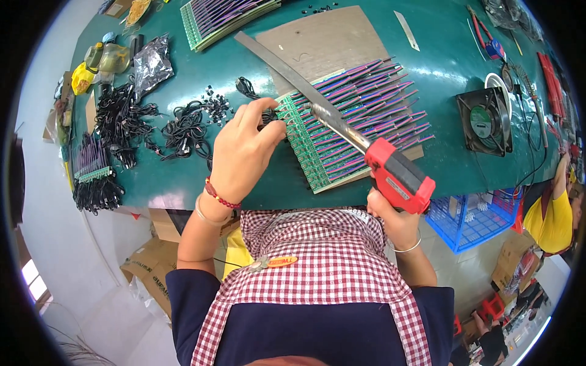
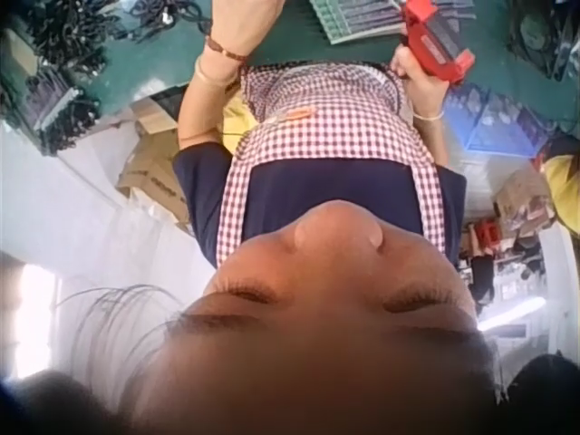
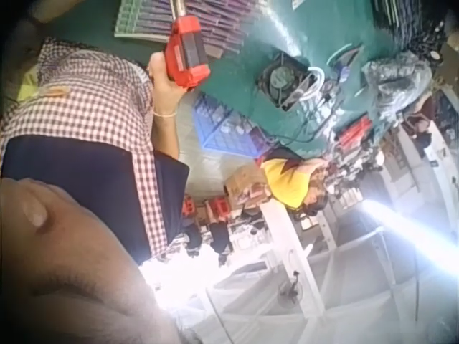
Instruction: The person solders electronic components and wire assemblies onto circuit boards using a soldering iron.
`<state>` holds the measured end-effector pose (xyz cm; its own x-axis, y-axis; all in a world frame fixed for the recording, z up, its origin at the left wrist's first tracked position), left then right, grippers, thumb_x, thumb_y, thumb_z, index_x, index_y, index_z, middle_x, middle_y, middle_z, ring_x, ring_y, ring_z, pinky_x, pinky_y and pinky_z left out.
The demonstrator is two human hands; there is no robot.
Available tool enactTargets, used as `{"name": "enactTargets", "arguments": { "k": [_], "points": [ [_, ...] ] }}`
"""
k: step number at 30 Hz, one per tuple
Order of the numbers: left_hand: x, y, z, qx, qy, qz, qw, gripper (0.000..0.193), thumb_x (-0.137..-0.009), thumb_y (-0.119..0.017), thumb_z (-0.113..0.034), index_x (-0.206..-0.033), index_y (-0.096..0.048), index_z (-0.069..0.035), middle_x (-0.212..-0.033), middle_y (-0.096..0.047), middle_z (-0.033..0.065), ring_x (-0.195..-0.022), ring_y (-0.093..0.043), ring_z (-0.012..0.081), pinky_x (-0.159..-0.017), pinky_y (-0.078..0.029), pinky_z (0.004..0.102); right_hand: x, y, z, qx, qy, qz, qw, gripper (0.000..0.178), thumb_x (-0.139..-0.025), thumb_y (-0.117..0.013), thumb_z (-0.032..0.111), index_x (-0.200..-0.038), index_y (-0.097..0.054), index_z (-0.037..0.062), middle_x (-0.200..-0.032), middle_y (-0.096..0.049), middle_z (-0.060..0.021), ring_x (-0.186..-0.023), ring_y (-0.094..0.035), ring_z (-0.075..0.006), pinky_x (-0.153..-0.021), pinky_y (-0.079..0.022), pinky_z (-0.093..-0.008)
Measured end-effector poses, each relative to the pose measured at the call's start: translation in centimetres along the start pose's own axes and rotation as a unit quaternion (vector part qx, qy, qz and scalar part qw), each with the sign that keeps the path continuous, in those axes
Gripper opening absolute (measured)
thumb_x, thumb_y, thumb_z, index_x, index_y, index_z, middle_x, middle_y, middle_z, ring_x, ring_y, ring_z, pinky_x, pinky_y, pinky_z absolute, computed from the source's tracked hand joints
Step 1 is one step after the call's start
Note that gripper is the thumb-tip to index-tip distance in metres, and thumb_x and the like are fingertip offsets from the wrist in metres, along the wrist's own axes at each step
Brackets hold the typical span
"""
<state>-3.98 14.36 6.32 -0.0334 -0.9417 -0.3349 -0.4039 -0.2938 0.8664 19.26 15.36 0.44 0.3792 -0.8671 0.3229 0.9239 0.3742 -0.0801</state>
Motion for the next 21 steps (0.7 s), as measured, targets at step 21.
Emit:
{"name": "enactTargets", "arguments": {
  "k": [21],
  "points": [
    [-1.4,-2.0,0.3,-0.050,-0.016,0.094,0.994,0.007,-0.068,-0.065,-0.008,-0.072,-0.060,-0.009,-0.097,-0.055,0.0038,-0.085,-0.054,0.0203,-0.067,-0.048,0.0308,1.3,1.0,-2.7,0.107,-0.003,-0.001,0.994,0.024,-0.082,-0.060,0.000,-0.105,-0.055,-0.0024,-0.071,-0.056,-0.0040,-0.057,-0.051,-0.0091,-0.052,-0.041,-0.0233]
  ]
}}
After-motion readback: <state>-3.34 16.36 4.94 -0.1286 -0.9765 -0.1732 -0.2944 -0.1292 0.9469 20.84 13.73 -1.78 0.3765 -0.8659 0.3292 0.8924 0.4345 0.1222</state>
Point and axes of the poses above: each hand's wrist, its own x-axis away from the middle knuckle, its own y-axis out of the back of the hand, z = x × y, the point moved 10 cm from there along -x, towards the middle knuckle
